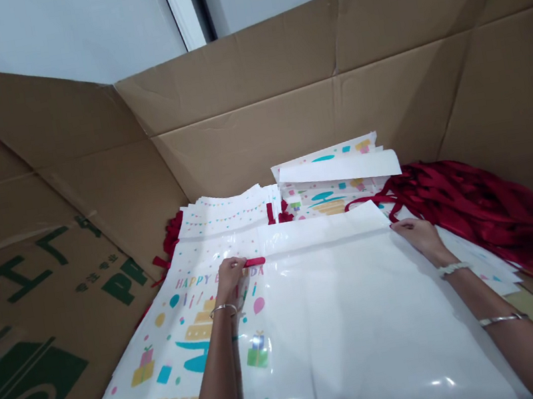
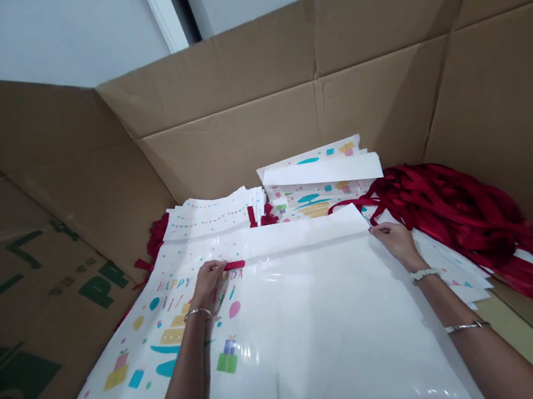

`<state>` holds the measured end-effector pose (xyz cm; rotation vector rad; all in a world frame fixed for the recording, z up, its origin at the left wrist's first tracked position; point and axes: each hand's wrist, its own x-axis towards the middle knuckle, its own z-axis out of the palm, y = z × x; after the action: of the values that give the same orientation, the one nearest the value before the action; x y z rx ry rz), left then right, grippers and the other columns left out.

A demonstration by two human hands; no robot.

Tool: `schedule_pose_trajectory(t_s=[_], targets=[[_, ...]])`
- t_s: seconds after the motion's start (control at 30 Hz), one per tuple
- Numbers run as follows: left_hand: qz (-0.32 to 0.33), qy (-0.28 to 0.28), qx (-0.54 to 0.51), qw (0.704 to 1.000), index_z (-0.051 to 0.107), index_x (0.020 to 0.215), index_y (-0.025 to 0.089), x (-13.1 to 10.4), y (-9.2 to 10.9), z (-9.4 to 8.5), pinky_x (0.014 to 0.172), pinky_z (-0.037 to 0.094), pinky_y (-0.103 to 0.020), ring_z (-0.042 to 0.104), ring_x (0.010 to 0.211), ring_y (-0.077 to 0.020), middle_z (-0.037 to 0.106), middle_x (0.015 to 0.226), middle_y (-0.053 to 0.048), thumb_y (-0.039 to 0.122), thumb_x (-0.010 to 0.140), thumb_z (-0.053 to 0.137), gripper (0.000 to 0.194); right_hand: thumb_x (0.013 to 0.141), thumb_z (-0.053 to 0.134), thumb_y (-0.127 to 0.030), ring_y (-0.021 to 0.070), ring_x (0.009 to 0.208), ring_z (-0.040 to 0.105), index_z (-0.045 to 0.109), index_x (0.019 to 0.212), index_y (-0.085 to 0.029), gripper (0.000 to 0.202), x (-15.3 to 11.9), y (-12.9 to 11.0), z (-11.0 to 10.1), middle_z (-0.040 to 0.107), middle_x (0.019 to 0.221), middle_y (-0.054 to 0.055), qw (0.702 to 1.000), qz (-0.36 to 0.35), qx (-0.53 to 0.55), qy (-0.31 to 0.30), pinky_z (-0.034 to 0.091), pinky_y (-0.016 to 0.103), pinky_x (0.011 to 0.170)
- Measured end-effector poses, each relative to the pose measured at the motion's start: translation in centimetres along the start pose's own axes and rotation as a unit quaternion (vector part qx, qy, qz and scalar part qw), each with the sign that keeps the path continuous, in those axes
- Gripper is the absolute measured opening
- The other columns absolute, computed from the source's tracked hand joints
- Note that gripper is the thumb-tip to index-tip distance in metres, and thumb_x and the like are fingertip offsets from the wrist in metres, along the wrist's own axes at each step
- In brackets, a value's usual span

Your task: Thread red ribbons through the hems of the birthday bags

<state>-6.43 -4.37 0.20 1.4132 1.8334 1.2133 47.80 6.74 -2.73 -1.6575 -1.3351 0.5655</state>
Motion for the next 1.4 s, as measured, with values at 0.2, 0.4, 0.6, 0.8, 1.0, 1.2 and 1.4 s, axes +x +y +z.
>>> schedule_pose_trajectory(t_s=[0.2,0.4,0.6,0.8,1.0,1.2,1.4], targets=[[0.042,0.069,0.110,0.991,0.071,0.062,0.018,0.4,0.1,-0.1,0.072,0.045,-0.034,0.061,0.080,-0.0252,0.072,0.076,-0.009,0.041,0.078,0.063,0.029,0.071,0.071,-0.031,0.0255,0.081,0.070,0.076,0.078,-0.018,0.017,-0.5,-0.5,0.1,0.077,0.084,0.012,1.000,0.011,-0.015,0.008,0.048,0.033,0.073],[0.071,0.103,0.142,0.982,0.072,0.063,0.019,0.8,-0.8,0.0,0.078,0.048,-0.034,0.059,0.078,-0.0214,0.064,0.077,-0.005,0.033,0.076,0.068,0.019,0.065,0.073,-0.044,0.0288,0.076,0.069,0.075,0.074,-0.017,0.029,-0.5,-0.2,0.2,0.075,0.077,0.012,1.000,-0.021,0.005,0.018,0.047,0.036,0.067],[0.096,0.101,0.130,0.982,0.071,0.066,0.018,1.0,-1.7,0.2,0.078,0.048,-0.034,0.057,0.074,-0.0189,0.058,0.082,-0.004,0.031,0.079,0.070,0.018,0.064,0.072,-0.044,0.0286,0.075,0.068,0.075,0.075,-0.017,0.030,-0.5,0.0,0.4,0.075,0.075,0.011,1.000,-0.013,0.005,0.021,0.046,0.035,0.064],[0.105,0.085,0.141,0.981,0.067,0.067,0.018,1.0,-1.8,0.5,0.083,0.047,-0.036,0.056,0.079,-0.0202,0.056,0.084,-0.005,0.027,0.081,0.068,0.016,0.067,0.073,-0.043,0.0270,0.075,0.068,0.073,0.072,-0.020,0.024,-0.5,0.0,0.5,0.075,0.076,0.011,1.000,-0.009,-0.015,0.020,0.046,0.033,0.065],[0.106,0.122,0.118,0.980,0.061,0.076,0.020,0.5,-1.3,0.2,0.082,0.047,-0.036,0.056,0.082,-0.0217,0.059,0.085,-0.005,0.032,0.083,0.067,0.015,0.070,0.072,-0.043,0.0281,0.078,0.069,0.072,0.073,-0.023,0.021,-0.5,0.1,0.6,0.075,0.077,0.009,1.000,0.001,-0.027,0.016,0.047,0.034,0.068],[0.073,0.032,0.104,0.991,0.062,0.070,0.021,-0.9,0.8,-0.1,0.070,0.042,-0.032,0.055,0.072,-0.0197,0.063,0.075,-0.003,0.054,0.087,0.056,0.038,0.069,0.072,-0.044,0.0281,0.080,0.070,0.073,0.077,-0.020,0.025,-0.4,0.2,0.6,0.076,0.079,0.010,1.000,0.006,-0.027,0.008,0.047,0.034,0.068],[-0.005,-0.027,-0.076,0.997,0.063,0.067,0.018,-1.2,0.6,-1.7,0.054,0.038,-0.025,0.051,0.058,-0.0146,0.059,0.061,0.001,0.045,0.062,0.076,0.030,0.068,0.069,-0.044,0.0289,0.080,0.070,0.074,0.077,-0.018,0.028,-0.1,0.8,1.1,0.076,0.079,0.011,0.999,-0.012,-0.030,0.015,0.049,0.035,0.070]])
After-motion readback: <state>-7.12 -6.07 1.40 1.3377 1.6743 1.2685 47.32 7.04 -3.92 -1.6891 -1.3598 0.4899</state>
